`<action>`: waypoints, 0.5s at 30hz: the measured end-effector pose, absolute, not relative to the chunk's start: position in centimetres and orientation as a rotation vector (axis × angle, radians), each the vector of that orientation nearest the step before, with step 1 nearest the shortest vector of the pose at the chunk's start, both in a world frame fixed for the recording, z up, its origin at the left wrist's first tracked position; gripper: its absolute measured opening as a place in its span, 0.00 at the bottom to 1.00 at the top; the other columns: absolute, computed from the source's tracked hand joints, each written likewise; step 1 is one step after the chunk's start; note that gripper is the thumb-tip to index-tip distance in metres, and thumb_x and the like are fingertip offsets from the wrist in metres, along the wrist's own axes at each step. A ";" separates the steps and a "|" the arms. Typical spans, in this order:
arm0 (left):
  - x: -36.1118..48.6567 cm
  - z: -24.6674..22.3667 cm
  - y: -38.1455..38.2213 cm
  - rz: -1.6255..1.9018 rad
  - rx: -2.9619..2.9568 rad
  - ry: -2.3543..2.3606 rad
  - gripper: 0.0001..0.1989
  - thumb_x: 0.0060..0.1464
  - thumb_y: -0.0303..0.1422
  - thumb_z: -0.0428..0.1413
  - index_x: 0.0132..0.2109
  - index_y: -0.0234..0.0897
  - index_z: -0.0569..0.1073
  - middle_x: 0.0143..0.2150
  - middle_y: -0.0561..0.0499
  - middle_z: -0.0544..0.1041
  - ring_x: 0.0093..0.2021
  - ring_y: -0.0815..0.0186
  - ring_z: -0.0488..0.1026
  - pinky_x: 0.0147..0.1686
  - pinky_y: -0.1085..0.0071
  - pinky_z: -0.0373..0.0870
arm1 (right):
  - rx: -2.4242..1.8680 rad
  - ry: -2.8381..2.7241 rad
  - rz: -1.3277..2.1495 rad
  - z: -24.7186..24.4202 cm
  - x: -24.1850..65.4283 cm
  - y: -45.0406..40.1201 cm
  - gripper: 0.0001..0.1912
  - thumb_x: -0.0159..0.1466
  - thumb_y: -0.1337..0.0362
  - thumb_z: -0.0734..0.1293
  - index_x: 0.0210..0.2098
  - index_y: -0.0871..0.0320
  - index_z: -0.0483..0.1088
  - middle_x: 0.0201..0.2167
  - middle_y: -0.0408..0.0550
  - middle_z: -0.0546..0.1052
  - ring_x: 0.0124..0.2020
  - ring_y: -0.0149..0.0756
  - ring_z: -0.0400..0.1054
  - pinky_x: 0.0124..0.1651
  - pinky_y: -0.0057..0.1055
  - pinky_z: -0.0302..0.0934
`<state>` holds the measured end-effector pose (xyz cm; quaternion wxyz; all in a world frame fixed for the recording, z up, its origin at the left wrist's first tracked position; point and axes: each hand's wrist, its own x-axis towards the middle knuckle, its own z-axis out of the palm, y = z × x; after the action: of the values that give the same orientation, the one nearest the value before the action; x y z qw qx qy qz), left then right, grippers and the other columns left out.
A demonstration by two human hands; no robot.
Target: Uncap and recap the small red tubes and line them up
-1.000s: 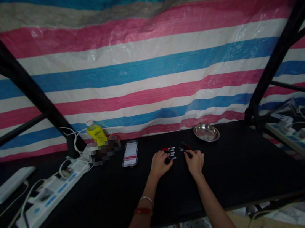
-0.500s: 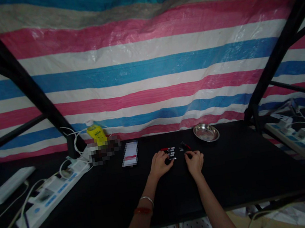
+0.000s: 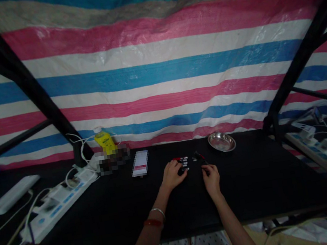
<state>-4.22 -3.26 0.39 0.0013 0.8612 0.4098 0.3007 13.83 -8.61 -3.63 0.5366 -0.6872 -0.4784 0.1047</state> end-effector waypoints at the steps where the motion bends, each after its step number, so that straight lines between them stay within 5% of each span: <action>1: -4.1 0.4 -3.4 0.934 2.712 1.276 0.09 0.53 0.38 0.53 0.36 0.38 0.72 0.35 0.48 0.71 0.39 0.63 0.68 0.40 0.65 0.64 | -1.628 -1.131 0.259 -3.6 13.8 -8.8 0.11 0.55 0.66 0.61 0.32 0.62 0.74 0.35 0.52 0.68 0.33 0.37 0.67 0.39 0.34 0.63; 15: -0.3 -0.3 -7.2 0.806 2.701 0.976 0.18 0.53 0.29 0.52 0.52 0.43 0.66 0.48 0.48 0.71 0.48 0.62 0.68 0.47 0.64 0.63 | -1.436 -1.072 0.542 -2.9 13.4 -9.3 0.07 0.50 0.65 0.66 0.29 0.59 0.73 0.36 0.50 0.69 0.32 0.35 0.69 0.36 0.34 0.68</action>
<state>-0.28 -7.25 -0.28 0.0790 0.9026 0.3262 0.2694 13.41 -9.30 -2.94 0.5930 -0.6177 -0.4609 0.2333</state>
